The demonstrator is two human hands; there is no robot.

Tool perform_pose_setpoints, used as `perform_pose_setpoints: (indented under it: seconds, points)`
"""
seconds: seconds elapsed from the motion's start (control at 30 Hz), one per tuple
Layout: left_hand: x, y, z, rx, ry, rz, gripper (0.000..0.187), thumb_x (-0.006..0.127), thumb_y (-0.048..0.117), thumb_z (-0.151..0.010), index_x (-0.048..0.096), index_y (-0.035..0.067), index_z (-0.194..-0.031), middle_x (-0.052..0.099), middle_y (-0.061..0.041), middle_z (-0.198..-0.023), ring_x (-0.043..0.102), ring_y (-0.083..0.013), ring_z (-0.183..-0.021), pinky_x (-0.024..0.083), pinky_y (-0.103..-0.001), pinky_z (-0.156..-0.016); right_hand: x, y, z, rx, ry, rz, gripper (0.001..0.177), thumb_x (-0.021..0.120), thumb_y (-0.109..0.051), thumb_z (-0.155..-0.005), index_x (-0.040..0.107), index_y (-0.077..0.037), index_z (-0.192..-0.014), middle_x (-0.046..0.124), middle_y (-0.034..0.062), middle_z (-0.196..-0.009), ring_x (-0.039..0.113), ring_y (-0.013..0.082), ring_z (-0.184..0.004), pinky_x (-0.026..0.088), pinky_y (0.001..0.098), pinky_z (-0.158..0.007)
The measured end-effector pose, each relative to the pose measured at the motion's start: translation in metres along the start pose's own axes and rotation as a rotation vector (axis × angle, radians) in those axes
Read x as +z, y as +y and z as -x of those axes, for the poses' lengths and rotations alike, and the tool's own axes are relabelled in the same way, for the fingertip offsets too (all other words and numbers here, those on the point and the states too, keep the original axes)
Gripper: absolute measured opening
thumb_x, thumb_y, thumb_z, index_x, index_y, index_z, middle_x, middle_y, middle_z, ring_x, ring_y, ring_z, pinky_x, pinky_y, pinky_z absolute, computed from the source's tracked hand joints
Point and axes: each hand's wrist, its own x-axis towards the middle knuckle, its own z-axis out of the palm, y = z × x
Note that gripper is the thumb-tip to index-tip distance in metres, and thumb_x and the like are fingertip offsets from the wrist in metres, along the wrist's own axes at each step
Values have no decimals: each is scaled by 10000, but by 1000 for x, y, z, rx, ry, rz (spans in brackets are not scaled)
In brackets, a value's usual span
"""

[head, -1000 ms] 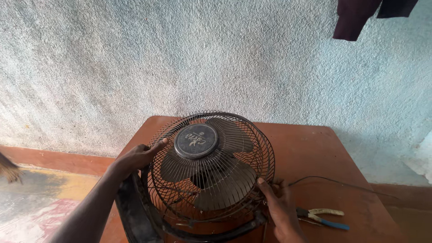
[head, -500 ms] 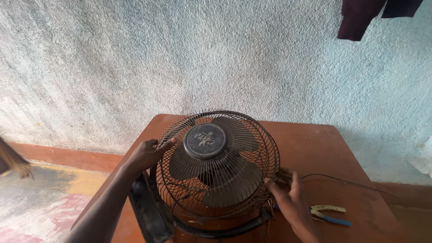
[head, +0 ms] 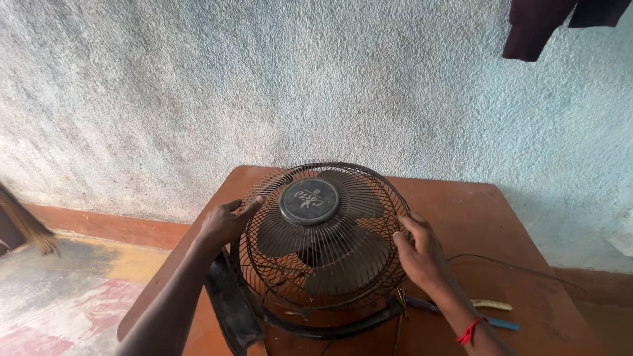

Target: The person reassembles a table fan by attaching the front wire cage to the fan head. They use pliers to secure the cage and then rotate the fan head to check the assembly.

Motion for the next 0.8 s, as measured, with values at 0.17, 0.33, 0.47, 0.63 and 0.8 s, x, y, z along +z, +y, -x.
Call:
perform_pose_setpoints:
  seconds: [0.17, 0.33, 0.47, 0.63, 0.8]
  points:
    - [0, 21, 5, 238, -106, 202, 1014, 515, 843, -797, 564, 81, -1464, 616, -210, -1396, 557, -349, -1352, 464, -517, -1075, -3, 1, -10, 89, -31, -127, 550, 573, -240, -968, 532, -88, -1495, 497, 164, -1546, 496, 384, -1304, 452, 495, -1058]
    - [0, 21, 12, 52, -41, 197, 767, 676, 561, -888, 562, 47, -1445, 679, -274, -1303, 694, -348, -1201, 567, -494, -988, -14, -19, -16, 139, -32, -60, 516, 594, -183, -1006, 550, -74, -1509, 591, 276, -1368, 516, 174, -1048, 484, 424, -853]
    - [-5, -5, 6, 209, -36, 437, 572, 642, 204, -892, 565, 4, -1422, 664, -239, -1359, 659, -326, -1239, 541, -442, -1021, -17, -30, -9, 408, -94, -234, 539, 537, -134, -983, 533, -110, -1522, 745, 264, -1208, 474, 124, -585, 490, 388, -617]
    - [-6, -23, -5, 196, -71, 497, 673, 591, -14, -780, 520, 20, -1449, 608, -174, -1448, 604, -309, -1304, 476, -425, -1083, -16, -23, -6, 276, -22, -264, 551, 548, -64, -957, 553, -73, -1508, 634, 161, -1461, 574, 253, -827, 544, 461, -710]
    - [-3, -24, -10, 194, -70, 501, 601, 637, 33, -817, 548, -38, -1408, 626, -210, -1410, 597, -323, -1304, 478, -422, -1090, -14, -10, -10, 228, 25, -268, 573, 623, -111, -878, 540, -48, -1441, 573, 167, -1464, 495, 297, -1423, 491, 447, -1087]
